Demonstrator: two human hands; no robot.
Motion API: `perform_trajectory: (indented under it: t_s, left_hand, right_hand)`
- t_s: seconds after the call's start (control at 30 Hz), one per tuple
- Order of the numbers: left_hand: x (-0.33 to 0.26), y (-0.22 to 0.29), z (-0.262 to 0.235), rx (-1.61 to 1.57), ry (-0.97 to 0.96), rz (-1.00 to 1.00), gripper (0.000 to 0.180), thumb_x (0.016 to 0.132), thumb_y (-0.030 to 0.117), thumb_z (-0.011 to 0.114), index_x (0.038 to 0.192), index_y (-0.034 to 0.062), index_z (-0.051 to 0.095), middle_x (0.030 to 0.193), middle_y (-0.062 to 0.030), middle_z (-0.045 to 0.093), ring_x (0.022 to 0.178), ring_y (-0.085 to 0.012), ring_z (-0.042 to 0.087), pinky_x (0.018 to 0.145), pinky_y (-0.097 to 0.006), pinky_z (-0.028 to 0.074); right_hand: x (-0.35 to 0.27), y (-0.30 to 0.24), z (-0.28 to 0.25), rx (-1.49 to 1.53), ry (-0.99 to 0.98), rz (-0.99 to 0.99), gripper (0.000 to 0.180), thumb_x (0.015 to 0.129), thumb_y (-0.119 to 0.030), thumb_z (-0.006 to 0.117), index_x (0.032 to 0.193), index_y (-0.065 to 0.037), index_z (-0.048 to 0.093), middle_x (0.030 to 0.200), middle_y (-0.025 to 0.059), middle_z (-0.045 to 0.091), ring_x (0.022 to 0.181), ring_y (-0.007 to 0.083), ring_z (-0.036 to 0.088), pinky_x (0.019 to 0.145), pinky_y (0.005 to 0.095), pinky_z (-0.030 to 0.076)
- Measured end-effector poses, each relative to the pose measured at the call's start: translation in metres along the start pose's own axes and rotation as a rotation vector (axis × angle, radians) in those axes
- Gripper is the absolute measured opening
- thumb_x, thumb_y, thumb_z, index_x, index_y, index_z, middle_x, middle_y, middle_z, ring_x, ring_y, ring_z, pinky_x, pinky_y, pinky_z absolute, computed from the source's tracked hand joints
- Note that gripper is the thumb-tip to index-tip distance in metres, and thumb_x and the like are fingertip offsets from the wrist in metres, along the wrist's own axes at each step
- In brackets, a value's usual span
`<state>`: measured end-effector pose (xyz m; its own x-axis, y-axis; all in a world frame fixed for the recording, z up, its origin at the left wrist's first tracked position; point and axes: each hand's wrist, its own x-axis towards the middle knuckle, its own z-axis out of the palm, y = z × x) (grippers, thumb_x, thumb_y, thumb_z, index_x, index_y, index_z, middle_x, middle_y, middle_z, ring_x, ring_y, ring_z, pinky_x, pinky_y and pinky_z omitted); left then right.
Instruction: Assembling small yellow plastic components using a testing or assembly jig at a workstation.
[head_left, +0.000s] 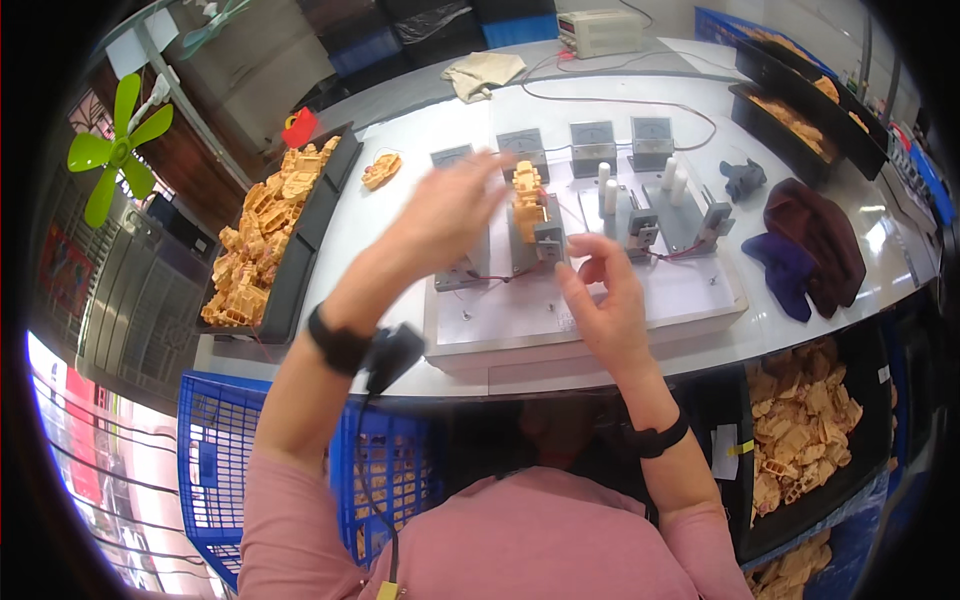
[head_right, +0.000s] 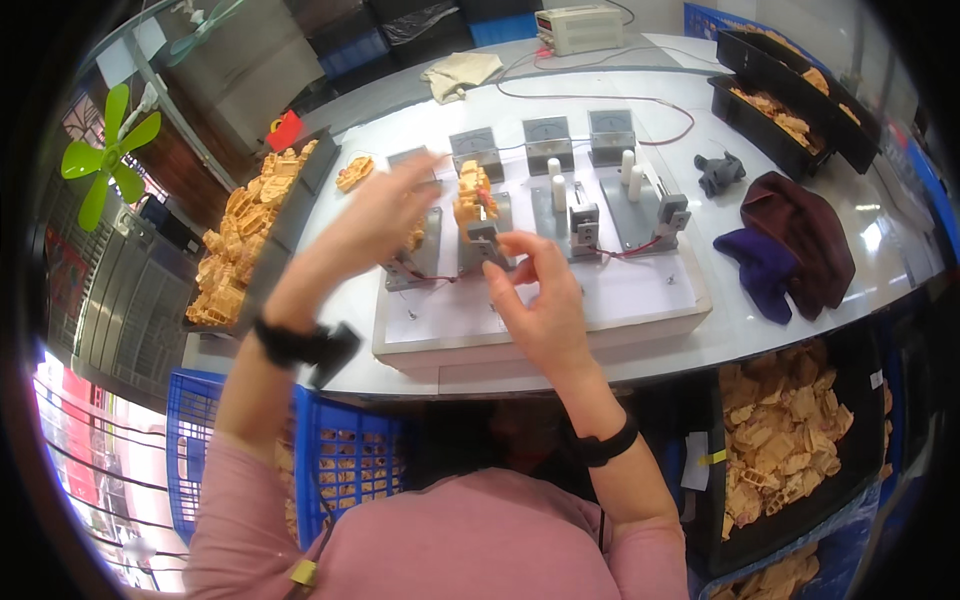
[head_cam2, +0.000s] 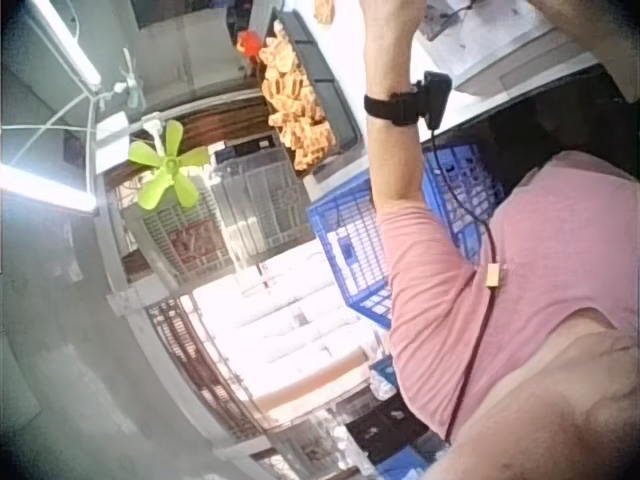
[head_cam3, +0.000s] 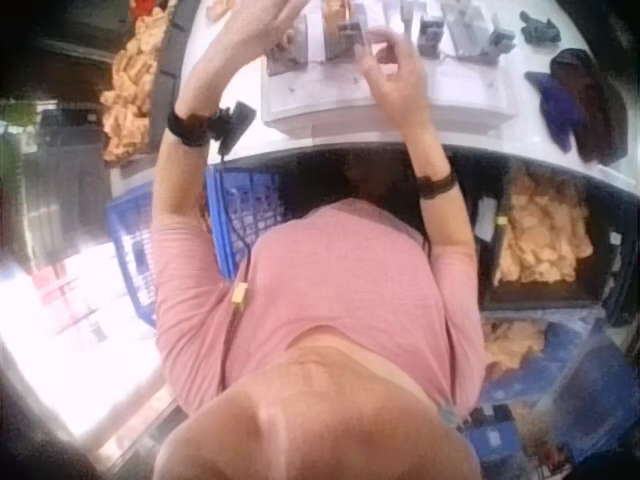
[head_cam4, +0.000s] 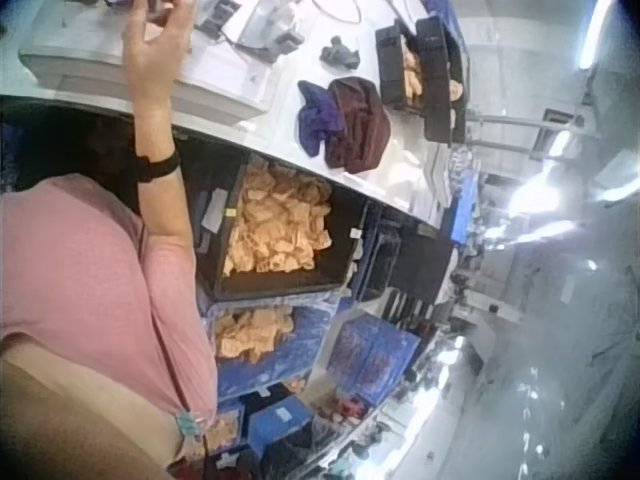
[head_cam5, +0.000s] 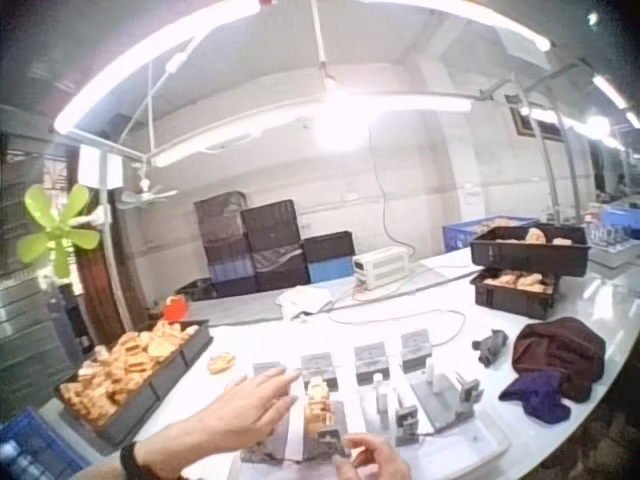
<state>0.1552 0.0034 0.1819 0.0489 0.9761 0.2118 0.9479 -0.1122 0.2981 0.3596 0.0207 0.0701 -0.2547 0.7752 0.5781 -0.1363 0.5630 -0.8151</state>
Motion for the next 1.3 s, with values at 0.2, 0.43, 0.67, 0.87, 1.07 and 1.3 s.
perform_trajectory:
  t_s: [0.2, 0.43, 0.67, 0.87, 1.07, 1.3]
  left_hand:
    - [-0.1, -0.064, -0.031, -0.034, 0.432, -0.151, 0.051, 0.1, 0.025, 0.054, 0.145, 0.004, 0.043, 0.141, -0.0162, 0.05, 0.122, -0.0266, 0.052, 0.105, -0.037, 0.041]
    - [-0.209, -0.135, 0.048, 0.024, 0.42, -0.373, 0.06, 0.098, 0.019, 0.055, 0.149, -0.0011, 0.031, 0.147, -0.021, 0.04, 0.132, -0.033, 0.042, 0.112, -0.041, 0.033]
    - [-0.208, -0.13, 0.103, 0.119, 0.339, -0.441, 0.064, 0.096, 0.023, 0.058, 0.149, 0.0008, 0.031, 0.146, -0.0235, 0.039, 0.137, -0.039, 0.035, 0.114, -0.046, 0.027]
    - [-0.204, -0.129, 0.105, 0.275, 0.317, -0.421, 0.058, 0.092, 0.026, 0.063, 0.144, 0.0111, 0.044, 0.142, -0.0199, 0.045, 0.131, -0.0387, 0.042, 0.109, -0.048, 0.033]
    - [-0.191, -0.131, 0.118, 0.329, 0.298, -0.516, 0.055, 0.095, 0.035, 0.057, 0.145, 0.0171, 0.044, 0.146, -0.0195, 0.042, 0.136, -0.0382, 0.037, 0.113, -0.051, 0.029]
    - [-0.203, -0.126, 0.115, 0.502, 0.33, -0.555, 0.056, 0.097, 0.035, 0.054, 0.149, 0.02, 0.038, 0.148, -0.0165, 0.039, 0.139, -0.0367, 0.034, 0.112, -0.057, 0.028]
  right_hand:
    - [0.0, -0.002, -0.004, -0.088, -0.07, -0.016, 0.011, 0.089, -0.007, 0.067, 0.098, -0.003, 0.062, 0.087, 0.0076, 0.058, 0.074, 0.0182, 0.056, 0.069, 0.0304, 0.047]
    - [-0.001, -0.002, 0.008, -0.31, -0.17, -0.112, 0.009, 0.083, -0.007, 0.07, 0.089, -0.004, 0.063, 0.087, 0.0086, 0.059, 0.073, 0.0268, 0.057, 0.068, 0.0374, 0.046]
    - [-0.002, 0.002, 0.01, -0.433, -0.243, -0.126, 0.009, 0.082, -0.009, 0.072, 0.086, -0.007, 0.064, 0.081, 0.0059, 0.059, 0.071, 0.0246, 0.057, 0.07, 0.0374, 0.044]
    - [-0.002, 0.0, 0.02, -0.559, -0.325, -0.107, 0.009, 0.082, -0.01, 0.072, 0.086, -0.006, 0.065, 0.085, 0.0062, 0.062, 0.083, 0.0263, 0.059, 0.079, 0.0375, 0.044]
    - [0.0, -0.007, 0.002, -0.522, -0.465, -0.118, 0.007, 0.085, -0.008, 0.069, 0.089, -0.004, 0.064, 0.092, 0.0092, 0.062, 0.086, 0.0255, 0.057, 0.079, 0.0348, 0.045]
    - [-0.007, 0.002, 0.011, -0.477, -0.526, -0.164, 0.009, 0.091, -0.01, 0.065, 0.093, -0.002, 0.063, 0.092, 0.0095, 0.06, 0.083, 0.0242, 0.058, 0.071, 0.034, 0.048]
